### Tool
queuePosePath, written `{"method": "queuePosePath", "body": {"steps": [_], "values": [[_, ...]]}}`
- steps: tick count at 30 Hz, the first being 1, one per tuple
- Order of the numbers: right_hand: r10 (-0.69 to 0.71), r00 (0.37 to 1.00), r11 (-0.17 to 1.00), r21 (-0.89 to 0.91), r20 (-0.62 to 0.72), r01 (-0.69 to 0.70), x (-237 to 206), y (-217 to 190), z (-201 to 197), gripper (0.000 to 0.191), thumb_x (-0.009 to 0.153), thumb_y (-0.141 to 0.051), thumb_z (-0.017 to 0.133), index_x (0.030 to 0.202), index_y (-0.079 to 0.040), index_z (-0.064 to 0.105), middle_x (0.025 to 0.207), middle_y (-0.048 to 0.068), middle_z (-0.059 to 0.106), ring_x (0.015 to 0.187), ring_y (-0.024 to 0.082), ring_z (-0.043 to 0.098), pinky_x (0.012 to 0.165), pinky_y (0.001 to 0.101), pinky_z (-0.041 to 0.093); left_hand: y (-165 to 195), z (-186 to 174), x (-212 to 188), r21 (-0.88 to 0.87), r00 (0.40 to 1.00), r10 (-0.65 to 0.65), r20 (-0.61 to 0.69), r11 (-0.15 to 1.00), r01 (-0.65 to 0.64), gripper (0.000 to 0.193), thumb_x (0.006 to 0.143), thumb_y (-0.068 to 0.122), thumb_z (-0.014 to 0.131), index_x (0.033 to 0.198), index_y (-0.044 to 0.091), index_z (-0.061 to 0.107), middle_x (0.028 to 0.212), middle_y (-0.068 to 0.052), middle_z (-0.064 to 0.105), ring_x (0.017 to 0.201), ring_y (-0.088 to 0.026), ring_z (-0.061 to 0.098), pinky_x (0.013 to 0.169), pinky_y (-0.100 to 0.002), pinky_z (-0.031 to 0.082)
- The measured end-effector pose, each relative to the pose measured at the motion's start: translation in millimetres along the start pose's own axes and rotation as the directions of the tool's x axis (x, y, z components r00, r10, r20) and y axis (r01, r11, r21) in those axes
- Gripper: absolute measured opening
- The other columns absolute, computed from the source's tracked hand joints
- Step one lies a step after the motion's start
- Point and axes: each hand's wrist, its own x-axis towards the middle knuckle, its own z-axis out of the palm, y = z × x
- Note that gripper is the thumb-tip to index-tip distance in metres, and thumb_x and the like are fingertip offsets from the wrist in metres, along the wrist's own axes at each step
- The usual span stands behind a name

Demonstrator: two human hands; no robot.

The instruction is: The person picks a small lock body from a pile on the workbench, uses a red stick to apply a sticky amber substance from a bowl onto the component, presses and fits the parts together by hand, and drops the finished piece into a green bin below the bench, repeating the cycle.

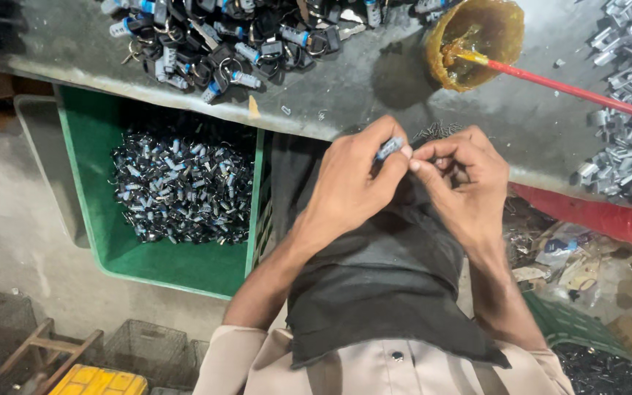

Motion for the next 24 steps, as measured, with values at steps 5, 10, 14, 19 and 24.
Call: {"method": "queuePosePath", "body": {"steps": [5,10,14,19,24], "values": [[0.048,0.992,0.99,0.135,-0.117,-0.032,-3,11,12,0.012,0.098,0.005,0.077,0.105,0.0,0.069,0.101,-0.001,0.056,0.088,0.005,0.048,0.078,0.019,0.043,5,11,13,-0.007,0.999,0.014,-0.049,1.0,-0.014,0.009,0.098,0.012,0.06,0.098,0.003,0.057,0.073,-0.013,0.06,0.063,-0.03,0.063,0.059,-0.04,0.045],[0.126,0.988,0.892,0.447,-0.092,-0.072,-5,16,14,0.014,0.102,0.006,0.072,0.109,-0.001,0.063,0.103,-0.002,0.062,0.089,0.003,0.049,0.083,0.0173,0.044,3,5,12,-0.166,0.999,-0.036,0.038,0.985,0.042,0.008,0.101,0.01,0.061,0.101,0.002,0.059,0.078,-0.013,0.062,0.069,-0.032,0.062,0.064,-0.038,0.05],[0.085,0.978,0.981,0.19,-0.188,-0.049,-8,10,13,0.013,0.102,0.005,0.075,0.106,0.0,0.063,0.099,0.0,0.062,0.082,0.003,0.05,0.075,0.0177,0.044,7,7,12,0.111,0.998,0.04,-0.044,0.993,-0.035,0.009,0.103,0.013,0.064,0.106,0.005,0.061,0.087,-0.011,0.064,0.081,-0.027,0.063,0.07,-0.039,0.05],[-0.004,0.983,0.998,0.061,-0.185,0.015,-10,-2,7,0.015,0.101,0.007,0.075,0.106,0.0,0.063,0.104,0.004,0.061,0.084,0.006,0.055,0.075,0.0184,0.047,16,1,0,0.073,0.995,0.047,-0.087,0.997,-0.041,0.021,0.108,0.013,0.058,0.128,0.008,0.062,0.109,-0.008,0.062,0.09,-0.014,0.065,0.076,-0.033,0.055],[-0.011,0.999,0.913,0.407,-0.052,0.031,-7,-10,7,0.017,0.097,0.01,0.074,0.105,0.0,0.063,0.115,0.007,0.061,0.1,0.012,0.066,0.085,0.0223,0.055,1,-7,-18,-0.767,0.933,-0.21,0.292,0.532,0.36,0.04,0.111,0.015,0.055,0.15,0.005,0.054,0.102,-0.002,0.058,0.086,-0.009,0.058,0.078,-0.027,0.058]]}}
